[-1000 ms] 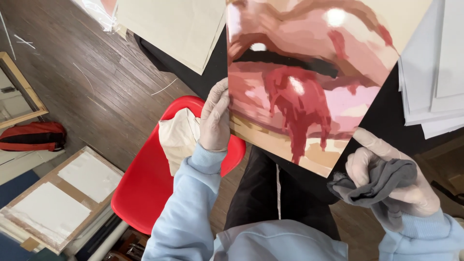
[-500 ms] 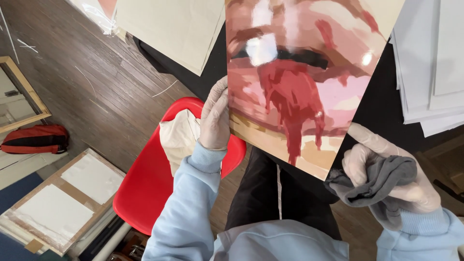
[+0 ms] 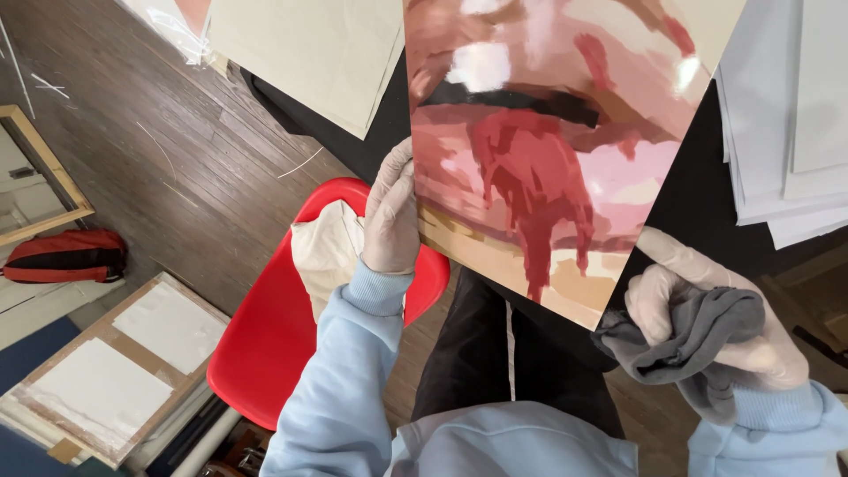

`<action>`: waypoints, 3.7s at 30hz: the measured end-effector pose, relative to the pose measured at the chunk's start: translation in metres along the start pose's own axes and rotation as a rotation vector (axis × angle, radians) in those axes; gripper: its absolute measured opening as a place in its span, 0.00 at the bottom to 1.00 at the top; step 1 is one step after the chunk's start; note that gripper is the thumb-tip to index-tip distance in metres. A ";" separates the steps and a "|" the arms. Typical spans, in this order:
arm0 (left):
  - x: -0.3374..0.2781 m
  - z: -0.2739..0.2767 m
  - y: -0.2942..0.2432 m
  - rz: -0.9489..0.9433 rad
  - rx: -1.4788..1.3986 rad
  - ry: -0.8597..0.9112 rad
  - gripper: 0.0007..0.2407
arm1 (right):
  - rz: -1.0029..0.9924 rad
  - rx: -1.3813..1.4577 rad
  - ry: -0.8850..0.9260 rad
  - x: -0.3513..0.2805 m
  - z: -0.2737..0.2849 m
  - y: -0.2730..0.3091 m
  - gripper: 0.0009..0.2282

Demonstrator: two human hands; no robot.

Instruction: The recorder cleans an art print with a cloth and prepares grid-patterned mounting paper.

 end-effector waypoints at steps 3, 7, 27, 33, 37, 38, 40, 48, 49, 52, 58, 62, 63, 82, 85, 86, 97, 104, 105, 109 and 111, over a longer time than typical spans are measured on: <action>0.001 0.000 0.001 -0.001 0.002 0.000 0.18 | 0.031 0.028 0.006 0.006 -0.001 0.007 0.40; 0.002 -0.003 0.002 -0.003 -0.010 0.012 0.19 | 0.059 -0.017 0.063 0.011 0.001 0.012 0.42; 0.006 0.003 0.004 -0.029 0.093 -0.064 0.18 | 0.109 0.117 0.011 0.030 -0.011 0.030 0.42; 0.027 0.055 0.034 -0.081 0.262 -0.133 0.16 | -0.075 -0.277 -0.389 0.031 0.076 -0.041 0.26; 0.042 0.087 0.062 -0.089 0.428 -0.137 0.16 | 0.023 -0.597 -0.693 0.039 0.068 -0.030 0.20; 0.043 0.091 0.065 -0.120 0.507 -0.139 0.16 | 0.165 -1.006 -0.635 0.051 0.045 -0.010 0.20; 0.041 0.083 0.065 -0.149 0.581 -0.137 0.15 | 0.311 -1.413 -0.552 0.071 0.018 -0.006 0.20; 0.037 0.009 0.077 -0.445 1.807 0.253 0.30 | 0.453 -2.001 -0.336 0.103 -0.009 -0.044 0.21; 0.038 0.014 0.078 -0.443 1.809 0.243 0.30 | 0.457 -2.000 -0.326 0.105 -0.009 -0.043 0.21; 0.044 0.026 0.096 -0.349 1.882 0.321 0.33 | 0.401 -2.015 -0.333 0.113 -0.008 -0.042 0.22; 0.046 0.024 0.102 -0.352 1.982 0.355 0.33 | 0.456 -1.975 -0.041 0.122 -0.030 -0.049 0.13; 0.039 0.028 0.093 -0.342 1.967 0.340 0.33 | 0.461 -2.014 -0.092 0.134 -0.034 -0.039 0.09; 0.039 0.026 0.094 -0.352 1.945 0.351 0.33 | 0.365 -2.047 -0.112 0.140 -0.033 -0.039 0.07; 0.043 0.021 0.093 -0.419 1.831 0.368 0.34 | 0.392 -2.081 0.086 0.143 -0.029 -0.042 0.11; 0.041 0.027 0.089 -0.399 1.825 0.364 0.35 | 0.296 -2.079 0.151 0.148 -0.031 -0.053 0.07; 0.036 0.026 0.095 -0.386 1.808 0.378 0.35 | 0.295 -2.109 0.130 0.141 -0.030 -0.052 0.07; 0.038 0.024 0.090 -0.392 1.833 0.372 0.33 | 0.402 -2.001 -0.106 0.155 -0.026 -0.041 0.11; 0.030 0.026 0.087 -0.429 1.854 0.360 0.28 | 0.422 -2.002 -0.056 0.154 -0.029 -0.028 0.11; 0.034 0.023 0.087 -0.437 1.859 0.370 0.27 | 0.357 -2.064 -0.097 0.160 -0.030 -0.029 0.09; 0.046 0.020 0.091 -0.473 1.883 0.362 0.27 | 0.384 -2.003 0.206 0.154 -0.025 -0.055 0.10; 0.042 0.023 0.090 -0.429 1.883 0.349 0.27 | 0.443 -1.952 0.047 0.148 -0.010 -0.027 0.14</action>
Point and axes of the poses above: each hand's wrist, its own x-axis towards the middle knuckle, its own z-axis out of the back of the hand, y = z × x, the point moved 9 cm from there along x, towards the middle knuckle, and after that the axes turned 15 degrees about -x, right-handed, at the moved point
